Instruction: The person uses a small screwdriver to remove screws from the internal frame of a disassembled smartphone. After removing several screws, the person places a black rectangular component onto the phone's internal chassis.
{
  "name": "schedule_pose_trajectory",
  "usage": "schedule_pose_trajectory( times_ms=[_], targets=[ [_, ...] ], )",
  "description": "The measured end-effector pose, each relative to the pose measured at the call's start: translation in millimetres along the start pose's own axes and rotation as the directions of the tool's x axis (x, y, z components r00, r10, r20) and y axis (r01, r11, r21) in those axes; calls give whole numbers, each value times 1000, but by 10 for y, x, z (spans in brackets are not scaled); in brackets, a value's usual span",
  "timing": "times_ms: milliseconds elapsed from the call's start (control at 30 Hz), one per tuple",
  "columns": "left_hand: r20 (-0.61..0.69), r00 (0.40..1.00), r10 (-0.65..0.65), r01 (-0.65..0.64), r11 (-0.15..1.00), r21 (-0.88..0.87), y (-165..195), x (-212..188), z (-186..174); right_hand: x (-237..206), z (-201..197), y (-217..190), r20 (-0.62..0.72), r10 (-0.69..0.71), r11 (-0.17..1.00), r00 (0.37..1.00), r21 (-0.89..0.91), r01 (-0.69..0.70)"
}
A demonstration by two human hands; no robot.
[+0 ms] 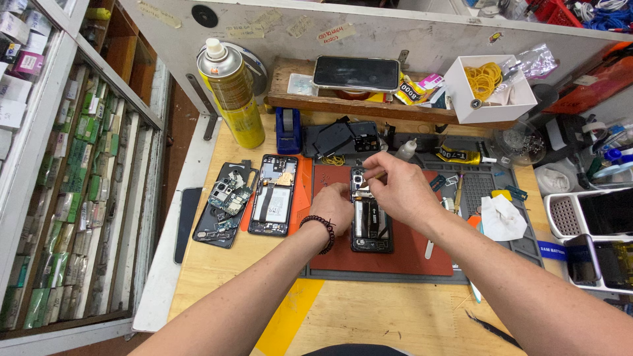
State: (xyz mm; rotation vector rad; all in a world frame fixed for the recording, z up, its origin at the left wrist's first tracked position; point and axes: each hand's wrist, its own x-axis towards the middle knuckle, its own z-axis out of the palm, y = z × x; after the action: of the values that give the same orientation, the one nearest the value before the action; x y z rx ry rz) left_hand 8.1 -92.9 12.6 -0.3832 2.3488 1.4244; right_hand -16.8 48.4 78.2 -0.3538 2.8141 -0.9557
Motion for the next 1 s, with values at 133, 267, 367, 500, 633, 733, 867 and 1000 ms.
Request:
schedule_pose_trajectory(
  times_ms=[133,267,367,500,633,733,867,1000],
  targets=[
    [-6,1000,22,-22,1000,-8,-24,30,34,5,-9,-20,7,16,1000,1000,14,-16],
    [-6,999,46,-45,999,18,-50,80,62,19,-6,-25,13,5,1000,1000,4,-5],
    [-5,999,44,-44,999,3,-73,98,73,32,-4,-31,21,-16,1000,1000,-24,17],
    [24,999,34,-33,999,-13,-89,126,70,47,-21,-51,33,-38,998,999,-58,40],
    [19,999,39,-39,999,7,-100,151,69,50,-38,-74,3,-25,999,1000,-36,25],
    [16,999,36,-36,999,14,-87,142,77,55,-45,-80,15,-7,999,1000,-46,8],
    [19,999,35,-35,999,15,-38,98,34,61,-36,-72,33,-7,998,999,-66,9],
    [92,994,-60,63,998,-31,15,47,-15,50,-22,-51,68,-42,994,997,-102,49]
  ],
)
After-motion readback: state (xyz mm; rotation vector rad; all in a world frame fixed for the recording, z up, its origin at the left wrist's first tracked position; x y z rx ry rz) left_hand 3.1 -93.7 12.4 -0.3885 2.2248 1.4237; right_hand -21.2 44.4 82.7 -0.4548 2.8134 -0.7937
